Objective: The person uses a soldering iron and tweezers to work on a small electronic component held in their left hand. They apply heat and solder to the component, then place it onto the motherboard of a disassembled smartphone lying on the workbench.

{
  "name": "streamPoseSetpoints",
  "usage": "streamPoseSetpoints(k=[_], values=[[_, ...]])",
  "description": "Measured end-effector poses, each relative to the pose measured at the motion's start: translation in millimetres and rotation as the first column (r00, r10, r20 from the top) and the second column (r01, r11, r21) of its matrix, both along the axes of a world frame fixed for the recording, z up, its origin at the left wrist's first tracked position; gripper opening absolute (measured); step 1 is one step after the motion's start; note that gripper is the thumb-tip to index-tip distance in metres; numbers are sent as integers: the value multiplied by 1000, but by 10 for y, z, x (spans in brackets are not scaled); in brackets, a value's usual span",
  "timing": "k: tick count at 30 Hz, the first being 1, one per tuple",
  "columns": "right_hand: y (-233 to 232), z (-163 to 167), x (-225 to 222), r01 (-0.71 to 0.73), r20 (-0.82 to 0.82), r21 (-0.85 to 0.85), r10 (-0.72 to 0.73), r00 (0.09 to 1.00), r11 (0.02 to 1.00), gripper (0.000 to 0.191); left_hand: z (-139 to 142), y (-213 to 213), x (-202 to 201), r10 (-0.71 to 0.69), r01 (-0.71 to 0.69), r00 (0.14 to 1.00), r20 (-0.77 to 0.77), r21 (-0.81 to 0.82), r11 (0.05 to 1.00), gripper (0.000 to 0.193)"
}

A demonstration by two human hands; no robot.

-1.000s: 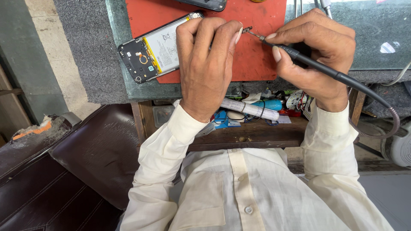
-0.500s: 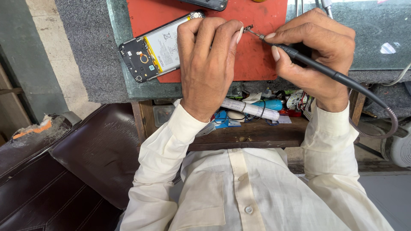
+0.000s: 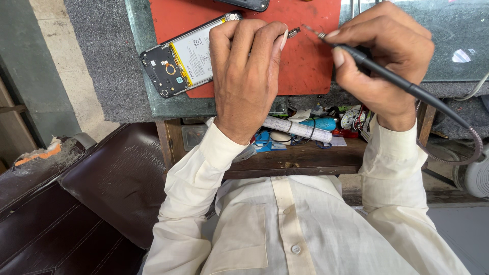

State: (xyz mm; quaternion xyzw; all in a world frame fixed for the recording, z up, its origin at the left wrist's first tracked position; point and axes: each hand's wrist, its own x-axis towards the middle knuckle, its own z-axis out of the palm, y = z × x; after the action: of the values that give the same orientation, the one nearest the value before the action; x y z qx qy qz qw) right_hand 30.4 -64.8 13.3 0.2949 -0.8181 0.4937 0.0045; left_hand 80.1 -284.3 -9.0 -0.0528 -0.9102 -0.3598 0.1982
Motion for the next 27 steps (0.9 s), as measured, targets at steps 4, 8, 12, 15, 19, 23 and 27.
streamPoseSetpoints(k=[4, 8, 12, 15, 19, 23, 27], values=[[3, -55, 31, 102, 57, -3, -101, 993, 995, 6, -5, 10, 14, -2, 2, 1000, 0, 0, 1000, 16], [-11, -105, 69, 137, -69, 76, -131, 989, 988, 6, -27, 56, 36, 1, -1, 1000, 1, 0, 1000, 15], [-31, -121, 77, 164, -127, 100, -151, 980, 981, 7, -55, 86, 49, -3, 3, 1000, -7, 4, 1000, 15], [-42, -97, 78, 164, -136, 102, -149, 979, 981, 8, -68, 100, 58, -3, 3, 1000, -16, -4, 1000, 16], [-44, -36, 77, 150, -142, 117, -133, 981, 982, 9, -68, 119, 68, -1, 1, 1000, -8, -4, 1000, 13], [-14, 10, 90, 116, -108, 142, -102, 989, 983, 13, -69, 119, 65, 6, -6, 1000, -3, -11, 1000, 15], [25, 7, 97, 74, -73, 126, -65, 995, 989, 13, -70, 109, 51, 6, -6, 1000, 1, -20, 1000, 15]])
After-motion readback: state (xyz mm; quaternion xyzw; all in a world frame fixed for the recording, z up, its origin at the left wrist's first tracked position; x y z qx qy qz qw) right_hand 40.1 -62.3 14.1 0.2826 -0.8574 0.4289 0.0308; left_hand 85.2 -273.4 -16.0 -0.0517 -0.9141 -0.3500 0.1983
